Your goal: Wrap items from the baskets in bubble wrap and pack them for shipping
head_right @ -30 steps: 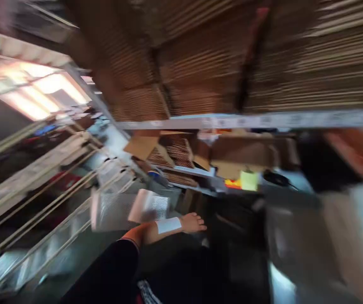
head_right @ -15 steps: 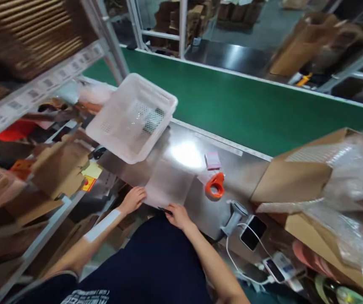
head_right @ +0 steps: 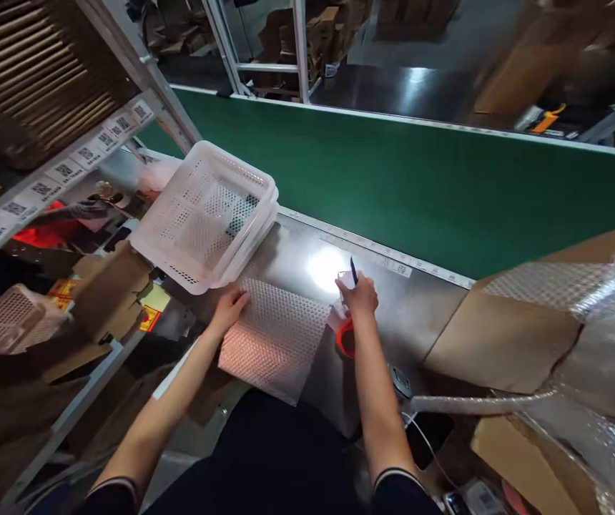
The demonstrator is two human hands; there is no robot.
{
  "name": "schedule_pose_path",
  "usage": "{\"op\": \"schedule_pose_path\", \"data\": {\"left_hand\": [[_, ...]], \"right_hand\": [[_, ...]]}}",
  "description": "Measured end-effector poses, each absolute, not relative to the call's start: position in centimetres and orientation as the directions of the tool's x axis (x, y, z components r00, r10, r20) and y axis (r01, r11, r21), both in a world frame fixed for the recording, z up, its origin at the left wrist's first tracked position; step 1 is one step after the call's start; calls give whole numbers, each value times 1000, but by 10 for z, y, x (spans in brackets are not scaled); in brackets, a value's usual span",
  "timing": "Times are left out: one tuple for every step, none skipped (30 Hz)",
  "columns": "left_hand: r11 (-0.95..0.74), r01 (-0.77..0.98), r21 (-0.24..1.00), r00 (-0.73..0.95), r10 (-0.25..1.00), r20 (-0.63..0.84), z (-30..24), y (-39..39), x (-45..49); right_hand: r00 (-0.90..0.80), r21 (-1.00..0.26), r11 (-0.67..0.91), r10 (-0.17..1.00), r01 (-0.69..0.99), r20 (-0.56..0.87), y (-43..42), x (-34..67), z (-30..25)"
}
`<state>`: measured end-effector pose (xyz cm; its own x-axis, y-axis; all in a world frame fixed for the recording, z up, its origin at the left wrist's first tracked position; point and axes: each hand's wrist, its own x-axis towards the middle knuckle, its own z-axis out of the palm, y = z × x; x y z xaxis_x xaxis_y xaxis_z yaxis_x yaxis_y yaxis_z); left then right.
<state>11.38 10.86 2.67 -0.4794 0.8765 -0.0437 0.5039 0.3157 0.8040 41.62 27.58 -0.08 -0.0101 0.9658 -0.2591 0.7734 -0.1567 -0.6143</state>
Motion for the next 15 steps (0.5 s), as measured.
{"op": "schedule_pose_path", "data": {"left_hand": [[358, 540, 762, -492, 869, -59, 13, 121, 115], [389, 563, 730, -500, 863, -74, 0, 131, 115], [418, 582, 697, -509, 856, -88, -12, 140, 114], [440, 597, 671, -518, 850, -97, -23, 147, 112], [455, 609, 650, -521, 847, -105, -32, 153, 110], [472, 624, 623, -524, 844, -114, -39, 158, 107], [489, 640, 593, -530, 839, -120, -45, 163, 105], [506, 654, 562, -540, 833, -121, -49, 167, 103], [520, 668, 532, -551, 826, -116, -53, 169, 101], [532, 679, 506, -564, 819, -105, -55, 169, 100], [533, 693, 485, -566, 819, -91, -57, 167, 100], [518, 714, 471, -552, 830, -78, -58, 162, 101], [490, 736, 466, -521, 851, -73, -59, 153, 103], [443, 768, 463, -465, 882, -73, -61, 141, 106], [375, 809, 453, -384, 920, -76, -63, 125, 110]], "right_hand": [[27, -521, -175, 960, 835, -280, 285, 416, -11], [42, -451, -178, 955, 874, -293, 291, 414, -21], [50, -409, -174, 954, 896, -297, 294, 413, -30], [52, -386, -167, 955, 907, -292, 296, 411, -38], [49, -373, -159, 957, 914, -287, 296, 409, -44], [46, -360, -155, 954, 920, -295, 297, 407, -49], [45, -343, -156, 949, 926, -311, 297, 406, -53], [39, -323, -152, 943, 934, -329, 298, 406, -56], [30, -303, -142, 937, 942, -349, 299, 406, -57], [24, -283, -135, 931, 949, -364, 300, 408, -58], [21, -269, -128, 930, 955, -366, 301, 409, -57], [20, -260, -117, 936, 959, -351, 301, 410, -55], [9, -256, -99, 944, 962, -331, 301, 410, -52], [-20, -260, -63, 952, 963, -307, 300, 408, -48], [-71, -270, -7, 958, 963, -279, 297, 404, -44]]}}
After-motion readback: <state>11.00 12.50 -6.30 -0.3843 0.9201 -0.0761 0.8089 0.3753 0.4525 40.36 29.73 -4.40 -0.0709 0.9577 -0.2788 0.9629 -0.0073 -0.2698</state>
